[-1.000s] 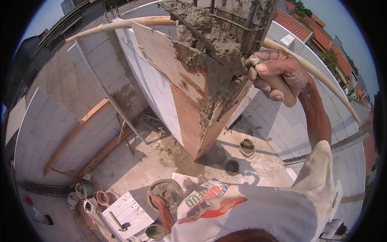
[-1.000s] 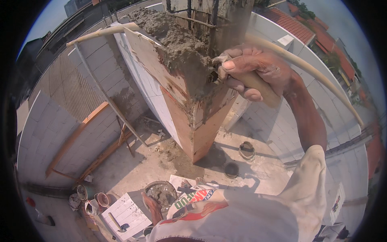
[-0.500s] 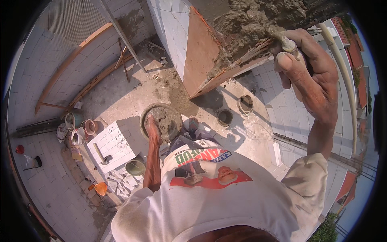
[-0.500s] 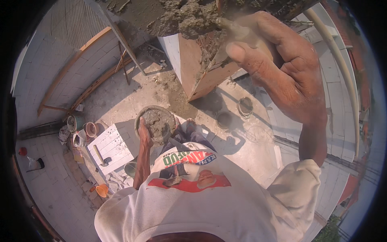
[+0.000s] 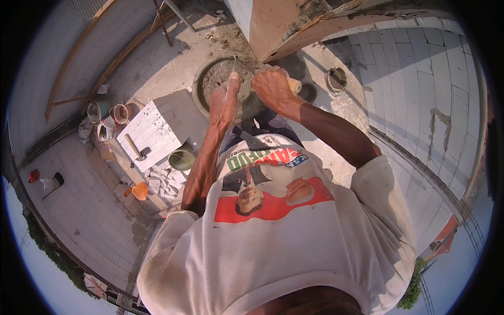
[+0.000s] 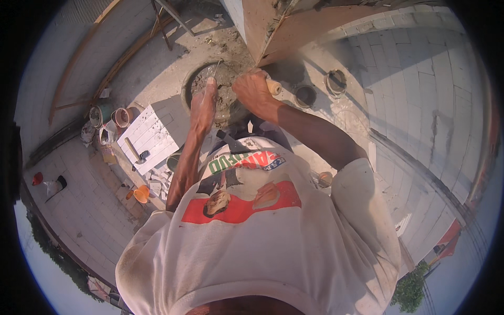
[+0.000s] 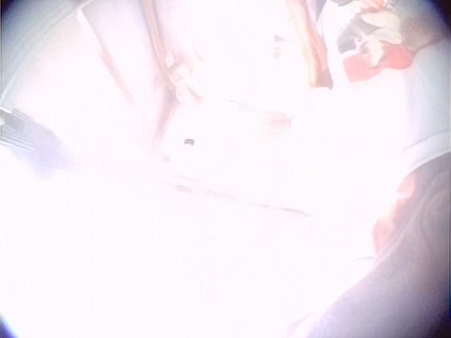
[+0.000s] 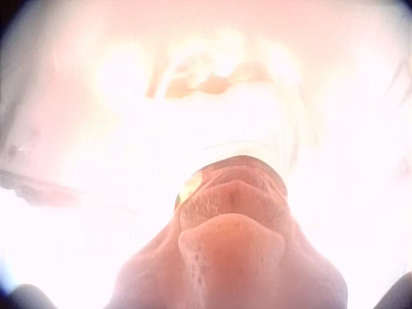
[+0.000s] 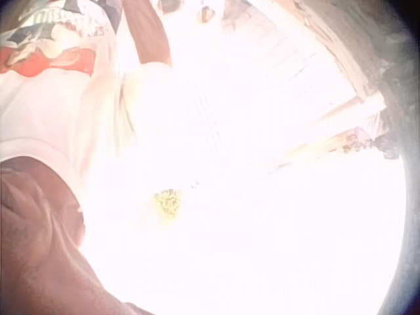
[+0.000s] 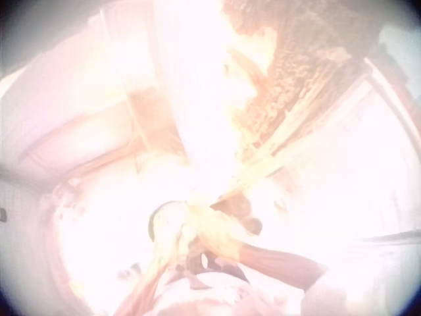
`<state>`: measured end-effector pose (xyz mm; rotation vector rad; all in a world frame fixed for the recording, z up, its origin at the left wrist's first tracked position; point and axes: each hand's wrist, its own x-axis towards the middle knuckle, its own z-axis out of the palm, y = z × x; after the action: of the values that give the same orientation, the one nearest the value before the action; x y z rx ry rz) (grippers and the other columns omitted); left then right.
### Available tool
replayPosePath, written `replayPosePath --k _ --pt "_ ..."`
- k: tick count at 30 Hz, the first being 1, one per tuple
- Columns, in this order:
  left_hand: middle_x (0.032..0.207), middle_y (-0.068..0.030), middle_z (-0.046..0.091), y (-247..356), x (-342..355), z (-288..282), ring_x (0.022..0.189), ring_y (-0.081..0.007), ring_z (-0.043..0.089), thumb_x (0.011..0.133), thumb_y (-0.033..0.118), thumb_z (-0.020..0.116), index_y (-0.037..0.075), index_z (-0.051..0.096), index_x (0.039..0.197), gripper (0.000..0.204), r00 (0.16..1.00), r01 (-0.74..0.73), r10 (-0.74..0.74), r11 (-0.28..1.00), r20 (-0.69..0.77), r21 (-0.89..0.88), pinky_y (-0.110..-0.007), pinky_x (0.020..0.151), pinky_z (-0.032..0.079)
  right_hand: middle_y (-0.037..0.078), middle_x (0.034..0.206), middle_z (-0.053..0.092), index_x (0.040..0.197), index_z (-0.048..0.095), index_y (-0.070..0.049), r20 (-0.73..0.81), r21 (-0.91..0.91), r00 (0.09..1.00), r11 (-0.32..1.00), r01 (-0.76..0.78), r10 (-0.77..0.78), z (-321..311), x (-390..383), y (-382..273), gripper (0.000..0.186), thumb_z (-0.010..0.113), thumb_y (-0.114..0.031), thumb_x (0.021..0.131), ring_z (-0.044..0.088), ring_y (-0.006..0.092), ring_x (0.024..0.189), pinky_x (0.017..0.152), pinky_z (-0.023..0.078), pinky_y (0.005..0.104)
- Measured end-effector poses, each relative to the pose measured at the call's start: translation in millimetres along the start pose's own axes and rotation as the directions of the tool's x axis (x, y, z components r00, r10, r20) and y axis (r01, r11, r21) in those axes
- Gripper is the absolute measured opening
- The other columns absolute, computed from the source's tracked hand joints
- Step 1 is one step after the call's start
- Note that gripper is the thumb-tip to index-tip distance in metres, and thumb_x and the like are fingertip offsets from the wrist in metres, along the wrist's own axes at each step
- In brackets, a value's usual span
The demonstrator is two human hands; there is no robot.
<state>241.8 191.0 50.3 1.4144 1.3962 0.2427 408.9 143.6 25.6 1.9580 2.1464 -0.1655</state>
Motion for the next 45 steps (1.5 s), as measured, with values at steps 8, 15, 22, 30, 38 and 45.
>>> replayPosePath --k 8,15,22,30,38,45 --pt "0.059 -0.016 0.053 23.1 0.9 10.9 0.059 -0.0248 0.05 0.1 0.066 0.052 -0.005 0.067 0.076 0.076 0.972 -0.17 0.141 0.974 0.186 0.149 -0.046 0.061 0.043 0.016 0.083 0.076 0.076 0.077 -0.009 0.172 0.322 0.982 0.946 0.024 -0.083 50.3 -4.7 24.7 0.007 0.07 -0.008 0.076 0.077 0.0314 0.084 0.065 0.059 0.0405" --pt "0.064 -0.0256 0.06 53.1 -21.1 10.6 0.061 -0.0374 0.058 0.096 0.068 0.055 -0.007 0.069 0.077 0.078 0.924 -0.189 0.127 0.972 0.36 0.142 -0.05 0.066 0.048 0.018 0.084 0.071 0.087 0.067 -0.004 -0.037 0.94 0.999 0.34 0.032 0.009 162.8 -23.6 27.4 0.023 0.074 -0.024 0.077 0.072 0.0356 0.083 0.072 0.057 0.045" --pt "0.064 -0.015 0.051 35.5 -30.2 -2.7 0.063 -0.0232 0.047 0.101 0.064 0.051 -0.006 0.064 0.081 0.073 0.96 -0.161 0.156 0.987 0.234 0.002 -0.044 0.062 0.042 0.025 0.087 0.07 0.091 0.071 -0.006 0.144 0.675 0.987 0.737 -0.043 -0.074 77.2 -14.9 12.4 0.028 0.073 -0.031 0.078 0.07 0.0439 0.086 0.078 0.057 0.0495" --pt "0.072 -0.0298 0.06 17.4 -16.4 -29.9 0.07 -0.0417 0.058 0.104 0.066 0.039 -0.006 0.066 0.082 0.08 0.987 -0.156 0.155 0.988 -0.035 -0.012 -0.05 0.073 0.046 0.029 0.094 0.072 0.106 0.075 -0.003 0.203 0.681 0.976 0.727 -0.086 -0.075 33.0 -1.3 14.3 0.034 0.07 -0.028 0.083 0.071 0.0463 0.093 0.088 0.056 0.0526" --pt "0.064 -0.0114 0.047 -1.2 -2.0 -51.1 0.065 -0.0219 0.043 0.105 0.072 0.029 0.0 0.054 0.077 0.081 0.99 -0.032 -0.007 0.961 -0.143 -0.274 -0.041 0.064 0.037 0.029 0.096 0.073 0.114 0.075 -0.005 0.189 0.732 0.979 0.676 -0.088 -0.078 13.2 -19.9 23.8 0.038 0.071 -0.031 0.086 0.071 0.0454 0.095 0.09 0.056 0.0507" --pt "0.061 0.0108 0.029 -29.3 -6.4 -80.9 0.052 -0.0065 0.02 0.097 0.085 0.027 0.019 0.046 0.074 0.072 0.976 0.021 -0.162 0.73 -0.143 -0.683 -0.027 0.048 0.017 0.027 0.1 0.074 0.112 0.075 -0.004 0.23 0.718 0.972 0.683 -0.138 -0.044 -57.6 -48.0 35.8 0.034 0.066 -0.027 0.088 0.071 0.0446 0.095 0.086 0.056 0.0502"
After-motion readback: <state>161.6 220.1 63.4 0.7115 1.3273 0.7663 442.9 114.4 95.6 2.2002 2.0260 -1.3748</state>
